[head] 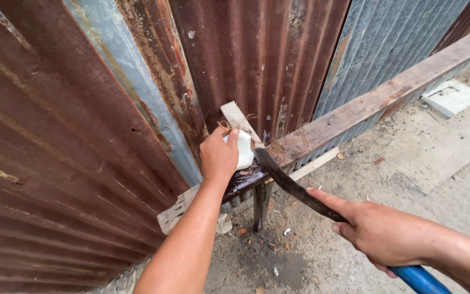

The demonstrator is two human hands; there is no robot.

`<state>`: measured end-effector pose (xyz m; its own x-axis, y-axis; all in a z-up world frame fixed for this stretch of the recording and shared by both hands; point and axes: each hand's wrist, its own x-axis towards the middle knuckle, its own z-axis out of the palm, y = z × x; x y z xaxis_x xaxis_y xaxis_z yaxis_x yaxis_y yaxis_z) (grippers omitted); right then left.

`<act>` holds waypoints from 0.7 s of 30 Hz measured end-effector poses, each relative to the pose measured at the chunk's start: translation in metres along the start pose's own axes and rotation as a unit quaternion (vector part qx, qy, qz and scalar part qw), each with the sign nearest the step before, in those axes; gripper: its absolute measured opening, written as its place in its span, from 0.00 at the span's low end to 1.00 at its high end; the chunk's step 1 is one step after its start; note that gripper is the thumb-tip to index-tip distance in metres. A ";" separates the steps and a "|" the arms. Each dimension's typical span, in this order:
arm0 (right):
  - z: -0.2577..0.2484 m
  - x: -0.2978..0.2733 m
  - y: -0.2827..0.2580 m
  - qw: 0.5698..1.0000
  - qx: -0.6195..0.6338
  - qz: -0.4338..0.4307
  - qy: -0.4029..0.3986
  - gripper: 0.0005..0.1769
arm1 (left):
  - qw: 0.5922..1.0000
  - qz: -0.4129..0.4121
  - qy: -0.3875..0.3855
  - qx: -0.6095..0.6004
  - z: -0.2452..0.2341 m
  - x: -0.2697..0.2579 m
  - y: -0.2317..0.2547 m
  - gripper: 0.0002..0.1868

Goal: The person opens a coconut by striking its husk repeatedly with a large blade until it splits, then holds the white coconut flesh and uses the blade to scrape its surface.

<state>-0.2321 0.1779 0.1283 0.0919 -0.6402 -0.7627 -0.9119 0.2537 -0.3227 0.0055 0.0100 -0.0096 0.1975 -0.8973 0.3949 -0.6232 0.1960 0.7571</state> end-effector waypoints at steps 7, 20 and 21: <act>0.018 0.013 0.000 0.999 0.019 -0.031 0.009 0.47 | 0.997 -0.074 0.011 0.030 -0.001 -0.005 0.001 0.18; -0.060 0.028 0.044 0.993 -0.010 0.004 -0.114 0.44 | 0.979 0.087 -0.178 -0.049 -0.015 0.024 0.009 0.19; -0.064 0.031 0.046 0.991 -0.007 0.004 -0.131 0.45 | 0.975 0.078 -0.204 -0.034 -0.014 0.026 0.009 0.19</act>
<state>-0.2967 0.1236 0.1258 0.1837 -0.4265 -0.8857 -0.9182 0.2473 -0.3095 0.0156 -0.0064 0.0149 -0.2211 -0.9347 0.2784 -0.5681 0.3555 0.7423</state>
